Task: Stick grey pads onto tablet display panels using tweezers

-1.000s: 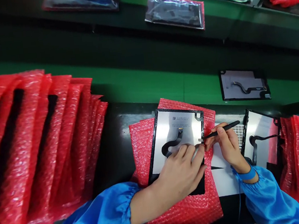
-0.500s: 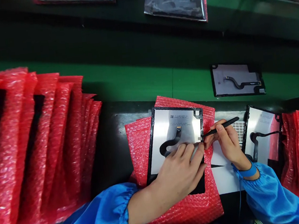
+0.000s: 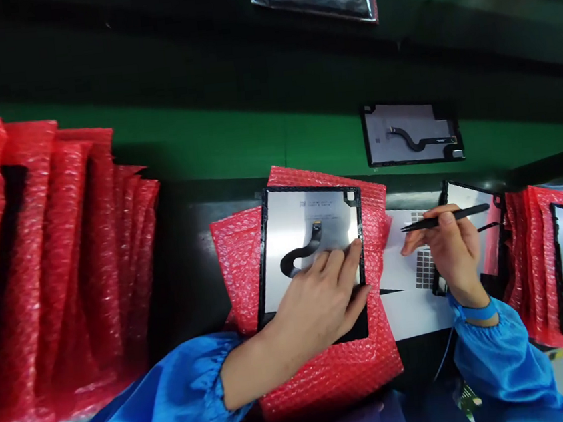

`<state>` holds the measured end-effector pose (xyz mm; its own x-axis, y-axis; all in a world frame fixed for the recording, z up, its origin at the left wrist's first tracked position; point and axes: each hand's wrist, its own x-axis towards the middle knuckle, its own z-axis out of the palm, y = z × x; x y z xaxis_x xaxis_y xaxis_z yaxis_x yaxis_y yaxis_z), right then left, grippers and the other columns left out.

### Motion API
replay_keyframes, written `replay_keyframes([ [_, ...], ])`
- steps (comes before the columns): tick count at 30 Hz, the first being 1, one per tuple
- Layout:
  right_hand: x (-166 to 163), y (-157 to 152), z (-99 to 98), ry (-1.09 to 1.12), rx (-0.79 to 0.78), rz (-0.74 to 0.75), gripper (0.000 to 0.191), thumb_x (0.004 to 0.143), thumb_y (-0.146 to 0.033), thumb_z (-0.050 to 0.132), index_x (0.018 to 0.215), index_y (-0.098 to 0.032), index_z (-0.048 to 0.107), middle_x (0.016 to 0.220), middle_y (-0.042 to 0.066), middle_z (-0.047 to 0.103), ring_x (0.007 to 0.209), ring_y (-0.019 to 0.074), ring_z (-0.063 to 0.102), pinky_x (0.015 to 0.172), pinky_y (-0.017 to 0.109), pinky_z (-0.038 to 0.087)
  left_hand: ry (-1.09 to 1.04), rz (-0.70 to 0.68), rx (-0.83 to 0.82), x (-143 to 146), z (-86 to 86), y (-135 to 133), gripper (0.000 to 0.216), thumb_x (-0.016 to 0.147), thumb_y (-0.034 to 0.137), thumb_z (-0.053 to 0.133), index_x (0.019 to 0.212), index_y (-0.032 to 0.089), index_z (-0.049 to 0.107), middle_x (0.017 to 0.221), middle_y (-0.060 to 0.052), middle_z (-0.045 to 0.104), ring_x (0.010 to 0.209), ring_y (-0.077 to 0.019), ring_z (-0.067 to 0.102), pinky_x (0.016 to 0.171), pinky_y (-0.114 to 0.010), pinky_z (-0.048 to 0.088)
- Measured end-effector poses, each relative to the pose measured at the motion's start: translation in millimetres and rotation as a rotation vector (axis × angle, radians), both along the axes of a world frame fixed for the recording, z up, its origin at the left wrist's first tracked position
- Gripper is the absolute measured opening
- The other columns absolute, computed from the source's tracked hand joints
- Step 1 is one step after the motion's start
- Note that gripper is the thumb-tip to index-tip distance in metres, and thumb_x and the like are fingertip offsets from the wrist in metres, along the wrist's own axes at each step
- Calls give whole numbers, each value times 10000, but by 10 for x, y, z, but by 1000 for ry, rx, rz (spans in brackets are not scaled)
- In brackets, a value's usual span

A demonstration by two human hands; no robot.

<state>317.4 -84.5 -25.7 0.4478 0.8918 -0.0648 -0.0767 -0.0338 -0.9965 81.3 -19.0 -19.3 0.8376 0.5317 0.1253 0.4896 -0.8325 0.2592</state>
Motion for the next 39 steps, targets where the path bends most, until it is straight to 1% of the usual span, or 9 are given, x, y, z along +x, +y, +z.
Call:
replay_keyframes([
  [3,178,-479,124,-82,-90,-24,254,1061,-487,624,1056,-238,677,749,19,789,578,206,766,547,330,639,17,0,29,13,51,8,587,1032,400,582,1464,4,556,1054,-146,710,875,-270,692,638,-353,569],
  [6,279,-986,108,-133,-217,10,253,1060,-457,638,1063,-213,707,752,47,801,602,221,778,566,338,647,49,8,81,12,136,-85,614,1032,433,586,1465,-2,565,1052,-165,713,900,-296,687,684,-382,571],
  [8,323,-1241,34,-164,-269,11,257,1062,-452,635,1076,-208,713,771,57,809,625,228,784,593,349,657,38,-52,102,16,180,-237,608,1038,424,567,1482,9,566,1130,-188,722,993,-326,686,787,-424,577],
  [11,400,-1468,-108,-198,-282,-31,264,1048,-475,650,1053,-219,714,752,45,802,640,238,787,593,352,654,-10,-260,62,70,166,-574,575,1052,451,535,1473,66,608,1393,-194,684,1266,-357,631,1055,-480,502],
  [14,491,-1572,-220,-189,-251,-79,276,1031,-508,663,999,-236,697,728,31,793,611,241,778,532,338,630,5,-411,-4,213,43,-933,692,1034,592,532,1508,92,595,1614,-177,538,1482,-368,486,1207,-492,367],
  [19,569,-1580,-315,-188,-227,-95,296,1022,-537,665,1031,-242,681,768,40,810,625,244,792,538,343,645,168,-450,-77,450,-215,-1267,959,958,791,500,1607,86,482,1737,-183,330,1588,-414,324,1207,-562,350],
  [26,569,-1459,-328,-172,-188,-109,388,986,-602,688,1029,-217,673,730,42,800,620,238,797,595,356,672,199,-473,-58,362,-245,-1267,951,928,791,553,1561,81,545,1728,-186,355,1595,-407,306,1224,-545,333],
  [31,601,-1607,-298,-194,-220,-86,363,992,-574,698,985,-212,679,655,24,764,565,228,774,513,312,629,200,-492,-48,345,-211,-1251,889,928,753,594,1526,95,584,1712,-176,393,1580,-403,340,1204,-541,367],
  [39,635,-1736,-381,-327,-296,-86,367,1022,-575,652,1058,-212,698,707,38,777,629,238,781,566,345,643,241,-510,-34,344,-157,-1217,824,935,706,619,1505,112,604,1703,-167,414,1571,-395,362,1190,-530,390],
])
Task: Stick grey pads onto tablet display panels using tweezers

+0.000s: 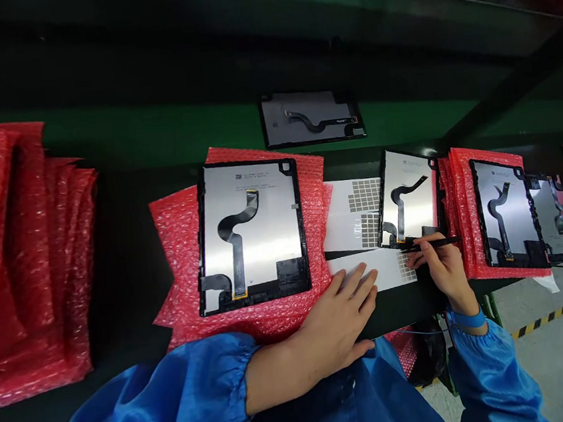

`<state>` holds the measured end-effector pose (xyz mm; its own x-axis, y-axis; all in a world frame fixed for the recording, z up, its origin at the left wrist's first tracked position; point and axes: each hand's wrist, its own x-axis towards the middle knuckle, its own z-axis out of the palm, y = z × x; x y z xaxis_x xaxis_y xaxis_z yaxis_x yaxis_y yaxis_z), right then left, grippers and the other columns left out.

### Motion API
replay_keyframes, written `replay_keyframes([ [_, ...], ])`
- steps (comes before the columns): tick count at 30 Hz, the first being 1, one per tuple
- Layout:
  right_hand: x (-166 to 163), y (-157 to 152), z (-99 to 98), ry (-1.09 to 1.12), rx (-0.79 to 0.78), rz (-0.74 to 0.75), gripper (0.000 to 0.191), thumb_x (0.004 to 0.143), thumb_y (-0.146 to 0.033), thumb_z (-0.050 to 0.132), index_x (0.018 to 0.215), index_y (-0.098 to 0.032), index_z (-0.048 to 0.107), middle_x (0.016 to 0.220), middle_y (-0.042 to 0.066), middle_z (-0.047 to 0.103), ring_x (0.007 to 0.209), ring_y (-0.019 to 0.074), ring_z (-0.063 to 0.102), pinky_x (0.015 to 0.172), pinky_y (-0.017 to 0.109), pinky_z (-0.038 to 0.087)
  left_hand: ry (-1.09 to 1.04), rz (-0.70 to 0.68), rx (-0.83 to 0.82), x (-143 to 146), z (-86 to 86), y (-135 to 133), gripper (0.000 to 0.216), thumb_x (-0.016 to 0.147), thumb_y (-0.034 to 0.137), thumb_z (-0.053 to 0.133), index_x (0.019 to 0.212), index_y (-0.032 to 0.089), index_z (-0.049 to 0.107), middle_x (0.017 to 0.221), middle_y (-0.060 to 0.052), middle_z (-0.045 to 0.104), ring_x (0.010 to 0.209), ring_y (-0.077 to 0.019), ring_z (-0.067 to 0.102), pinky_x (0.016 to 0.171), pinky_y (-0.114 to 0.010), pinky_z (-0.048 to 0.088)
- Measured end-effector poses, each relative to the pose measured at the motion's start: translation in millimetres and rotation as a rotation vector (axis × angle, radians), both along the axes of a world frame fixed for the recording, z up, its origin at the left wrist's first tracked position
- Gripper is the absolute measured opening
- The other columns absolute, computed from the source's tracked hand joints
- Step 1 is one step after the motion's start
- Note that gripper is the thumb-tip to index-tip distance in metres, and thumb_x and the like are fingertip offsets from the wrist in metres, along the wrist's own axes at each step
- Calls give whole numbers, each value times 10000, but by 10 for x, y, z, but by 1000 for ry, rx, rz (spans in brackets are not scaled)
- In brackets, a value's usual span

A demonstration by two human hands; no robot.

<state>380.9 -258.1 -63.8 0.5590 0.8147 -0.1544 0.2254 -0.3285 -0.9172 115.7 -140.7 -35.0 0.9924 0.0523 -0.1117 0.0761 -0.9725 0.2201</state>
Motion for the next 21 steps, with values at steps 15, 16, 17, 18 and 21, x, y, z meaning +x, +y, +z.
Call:
replay_keyframes([
  [15,19,11,56,-16,-39,36,352,1022,-568,659,1051,-219,695,735,40,780,639,239,773,576,343,636,-47,22,-51,7,-57,-1,815,913,677,671,1494,110,609,1703,-163,418,1571,-392,355,1188,-526,382],
  [16,27,8,52,-10,-41,35,352,1020,-571,661,1050,-222,697,734,40,779,639,243,772,579,350,638,-49,24,-52,7,-61,-2,813,911,675,674,1493,111,610,1703,-163,418,1571,-391,354,1190,-526,380],
  [17,33,5,48,-3,-43,34,352,1016,-574,665,1049,-226,700,736,40,780,641,247,772,581,356,639,-50,24,-52,7,-65,-4,811,910,675,674,1491,113,612,1703,-162,419,1571,-391,353,1192,-526,377],
  [18,40,2,46,2,-44,32,353,1011,-578,670,1048,-228,702,740,41,780,644,251,772,583,363,640,-49,25,-51,6,-69,-4,812,910,677,673,1494,115,611,1704,-161,417,1573,-389,350,1194,-525,376],
  [21,49,6,48,1,-48,25,363,994,-590,689,1029,-229,710,743,41,778,637,255,767,576,368,641,-44,26,-49,7,-74,-2,817,911,686,665,1501,124,606,1710,-157,407,1578,-386,344,1193,-521,379],
])
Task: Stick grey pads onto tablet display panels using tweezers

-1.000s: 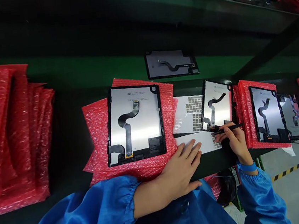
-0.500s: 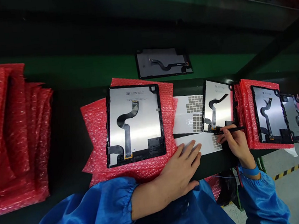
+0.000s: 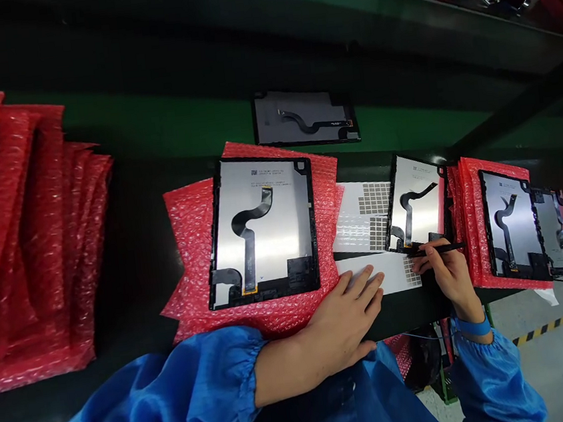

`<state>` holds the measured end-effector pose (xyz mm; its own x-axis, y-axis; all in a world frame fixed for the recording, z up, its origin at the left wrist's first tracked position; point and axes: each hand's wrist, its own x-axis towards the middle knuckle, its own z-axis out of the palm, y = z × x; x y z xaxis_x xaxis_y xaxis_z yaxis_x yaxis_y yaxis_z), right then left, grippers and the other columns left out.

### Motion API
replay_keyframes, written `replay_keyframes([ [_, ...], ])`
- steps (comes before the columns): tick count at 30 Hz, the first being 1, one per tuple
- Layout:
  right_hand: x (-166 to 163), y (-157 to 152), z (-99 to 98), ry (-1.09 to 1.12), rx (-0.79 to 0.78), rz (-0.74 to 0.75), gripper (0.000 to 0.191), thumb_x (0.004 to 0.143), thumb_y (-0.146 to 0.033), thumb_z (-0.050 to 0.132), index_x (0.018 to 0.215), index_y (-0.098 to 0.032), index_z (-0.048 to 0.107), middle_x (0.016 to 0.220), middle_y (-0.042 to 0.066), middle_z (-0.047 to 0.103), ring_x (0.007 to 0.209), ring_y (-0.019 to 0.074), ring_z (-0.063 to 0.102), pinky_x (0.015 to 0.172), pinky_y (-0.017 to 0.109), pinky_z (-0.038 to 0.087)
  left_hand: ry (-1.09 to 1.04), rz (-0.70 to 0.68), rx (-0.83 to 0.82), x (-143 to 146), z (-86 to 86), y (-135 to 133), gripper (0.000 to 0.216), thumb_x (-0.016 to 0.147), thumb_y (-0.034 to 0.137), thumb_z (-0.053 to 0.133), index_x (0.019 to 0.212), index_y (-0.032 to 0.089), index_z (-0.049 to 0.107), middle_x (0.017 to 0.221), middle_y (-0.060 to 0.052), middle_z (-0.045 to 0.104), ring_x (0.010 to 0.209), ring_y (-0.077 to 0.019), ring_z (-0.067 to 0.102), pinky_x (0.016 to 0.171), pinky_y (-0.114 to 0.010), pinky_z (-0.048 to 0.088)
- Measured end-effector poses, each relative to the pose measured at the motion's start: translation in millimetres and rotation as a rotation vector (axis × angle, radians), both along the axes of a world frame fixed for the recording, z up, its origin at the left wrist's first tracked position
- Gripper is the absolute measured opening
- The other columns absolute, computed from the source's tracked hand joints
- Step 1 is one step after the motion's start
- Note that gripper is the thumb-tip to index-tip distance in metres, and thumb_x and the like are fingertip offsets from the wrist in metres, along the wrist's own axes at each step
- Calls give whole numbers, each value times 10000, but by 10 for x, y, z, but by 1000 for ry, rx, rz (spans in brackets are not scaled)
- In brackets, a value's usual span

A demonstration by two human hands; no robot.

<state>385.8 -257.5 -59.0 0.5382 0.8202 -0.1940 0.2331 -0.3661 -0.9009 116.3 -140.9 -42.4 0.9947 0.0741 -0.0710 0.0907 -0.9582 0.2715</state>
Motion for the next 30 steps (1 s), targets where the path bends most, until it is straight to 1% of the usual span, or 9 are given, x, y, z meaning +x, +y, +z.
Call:
replay_keyframes([
  [7,-25,53,42,51,24,-8,337,994,-576,693,1000,-239,693,760,40,794,627,244,768,566,366,655,1,-2,-21,2,10,10,823,901,672,688,1502,116,603,1710,-160,407,1585,-387,327,1198,-526,377],
  [13,-15,31,91,159,90,-94,308,1001,-546,689,970,-239,681,739,25,796,559,236,762,558,373,654,3,-3,-47,49,-43,-12,853,889,682,695,1508,104,592,1717,-169,390,1584,-394,327,1192,-533,379],
  [16,-91,129,202,205,197,-95,261,1008,-498,689,954,-243,689,705,17,790,515,233,749,510,357,636,-77,-9,-39,19,103,24,860,895,689,694,1496,83,590,1678,-193,447,1536,-399,405,1196,-527,372],
  [18,-231,307,302,212,288,-94,219,1014,-452,691,950,-243,697,691,17,787,507,233,750,487,343,627,-172,-12,-35,-66,306,113,784,934,678,661,1442,82,619,1557,-206,581,1440,-375,522,1190,-494,378],
  [20,-458,575,404,211,355,-87,196,1021,-420,686,949,-239,700,689,23,790,507,230,753,480,332,625,-229,-1,-47,-200,527,262,628,994,656,589,1278,104,685,1256,-168,741,1193,-314,680,1112,-439,442],
  [23,-925,1081,534,221,389,-58,208,1034,-424,676,948,-235,690,696,27,793,510,228,760,495,338,642,-186,119,-31,-446,705,586,519,1039,611,532,1094,123,700,835,-78,746,783,-247,726,903,-399,524],
  [25,-1262,1438,589,230,382,-18,226,1031,-451,682,951,-239,678,703,25,794,524,231,770,505,343,657,-133,247,34,-604,664,834,562,1027,588,576,1224,71,675,856,-106,778,751,-261,747,928,-430,531],
  [27,-1563,1782,605,227,367,50,254,1015,-487,700,956,-242,667,713,26,794,552,234,783,509,339,665,-111,350,90,-729,531,1064,679,1003,571,633,1381,8,601,1008,-176,807,840,-291,782,1073,-492,483],
  [30,-1877,2220,550,222,333,149,322,980,-555,723,945,-246,642,720,31,794,569,235,787,509,336,671,-135,401,96,-828,321,1302,746,988,623,628,1378,-13,616,1115,-231,798,958,-323,794,1192,-542,387],
])
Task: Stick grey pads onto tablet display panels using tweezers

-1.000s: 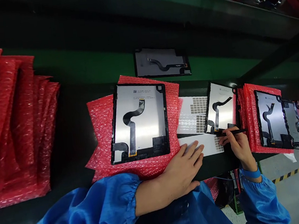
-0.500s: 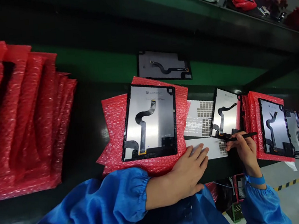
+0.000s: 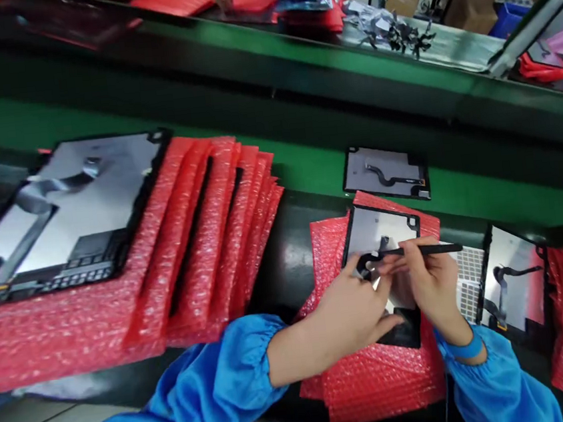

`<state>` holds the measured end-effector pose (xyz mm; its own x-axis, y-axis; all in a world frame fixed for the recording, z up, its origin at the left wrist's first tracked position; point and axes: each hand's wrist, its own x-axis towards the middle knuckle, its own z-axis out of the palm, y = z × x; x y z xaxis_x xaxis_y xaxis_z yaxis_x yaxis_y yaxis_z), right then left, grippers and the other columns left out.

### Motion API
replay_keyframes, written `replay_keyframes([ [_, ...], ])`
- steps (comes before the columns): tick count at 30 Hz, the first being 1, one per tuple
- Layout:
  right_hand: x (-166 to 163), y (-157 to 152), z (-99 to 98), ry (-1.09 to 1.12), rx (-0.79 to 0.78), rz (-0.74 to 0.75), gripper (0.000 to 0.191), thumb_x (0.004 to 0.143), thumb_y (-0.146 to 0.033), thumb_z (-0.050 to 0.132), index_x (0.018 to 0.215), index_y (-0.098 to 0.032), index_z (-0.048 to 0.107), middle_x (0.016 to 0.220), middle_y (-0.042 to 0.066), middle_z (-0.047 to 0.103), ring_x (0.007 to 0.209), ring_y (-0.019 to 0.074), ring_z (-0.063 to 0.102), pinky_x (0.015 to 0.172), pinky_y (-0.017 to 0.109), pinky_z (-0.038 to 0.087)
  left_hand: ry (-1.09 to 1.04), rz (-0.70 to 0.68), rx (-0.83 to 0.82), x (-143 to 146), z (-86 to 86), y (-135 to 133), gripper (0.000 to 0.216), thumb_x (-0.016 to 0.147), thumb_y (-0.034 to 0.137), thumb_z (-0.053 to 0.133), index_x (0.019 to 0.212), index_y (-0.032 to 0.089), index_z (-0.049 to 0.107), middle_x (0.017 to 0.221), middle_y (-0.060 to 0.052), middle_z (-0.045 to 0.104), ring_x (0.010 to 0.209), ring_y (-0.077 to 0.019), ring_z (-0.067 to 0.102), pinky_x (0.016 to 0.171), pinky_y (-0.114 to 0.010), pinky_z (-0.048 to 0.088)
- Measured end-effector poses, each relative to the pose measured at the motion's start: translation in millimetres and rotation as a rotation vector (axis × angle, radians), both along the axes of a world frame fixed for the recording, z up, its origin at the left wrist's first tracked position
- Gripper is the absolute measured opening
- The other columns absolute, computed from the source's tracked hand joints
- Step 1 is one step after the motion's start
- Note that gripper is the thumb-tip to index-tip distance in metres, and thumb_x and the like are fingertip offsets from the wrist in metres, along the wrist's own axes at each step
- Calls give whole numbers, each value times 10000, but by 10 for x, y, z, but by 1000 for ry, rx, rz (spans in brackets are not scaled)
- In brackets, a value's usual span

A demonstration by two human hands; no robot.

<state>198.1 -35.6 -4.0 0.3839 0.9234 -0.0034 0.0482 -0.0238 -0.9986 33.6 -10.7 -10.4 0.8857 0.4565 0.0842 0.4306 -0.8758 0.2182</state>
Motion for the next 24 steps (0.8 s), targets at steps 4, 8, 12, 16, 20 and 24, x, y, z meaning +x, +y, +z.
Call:
replay_keyframes([
  [4,-150,344,-152,-18,-62,67,389,962,-614,718,928,-236,631,747,53,806,607,235,797,567,346,692,10,1,-15,-8,-67,101,855,912,727,656,1352,-7,657,1021,-231,810,996,-363,787,1200,-566,370],
  [8,-134,432,-233,-50,-123,86,400,975,-603,708,952,-208,648,781,73,820,645,234,810,602,345,694,96,-23,-59,11,34,133,855,908,738,651,1344,3,678,752,-140,792,695,-305,759,1136,-556,426],
  [12,-110,422,-242,-77,-154,89,360,1001,-554,697,972,-197,660,783,69,820,653,217,810,598,315,682,105,-6,-97,12,82,178,759,894,737,668,1260,77,742,716,-96,783,585,-272,705,1090,-537,453],
  [16,-116,406,-248,-81,-177,89,343,1012,-535,686,967,-195,671,777,66,816,656,209,809,587,300,677,66,-1,-92,29,33,179,751,840,746,731,1183,80,772,746,-112,793,648,-286,717,1112,-547,436],
  [20,-125,405,-231,-90,-179,87,341,1005,-533,696,979,-193,675,772,64,814,637,208,802,575,303,678,38,1,-92,40,-19,177,758,817,783,725,1128,95,788,688,-97,776,620,-283,708,1142,-563,415],
  [24,-116,412,-227,-83,-190,112,347,1005,-541,692,993,-195,674,790,71,820,654,216,807,595,318,683,23,-2,-95,17,-43,251,828,780,863,685,1116,114,795,685,-101,777,604,-292,715,1181,-582,384],
])
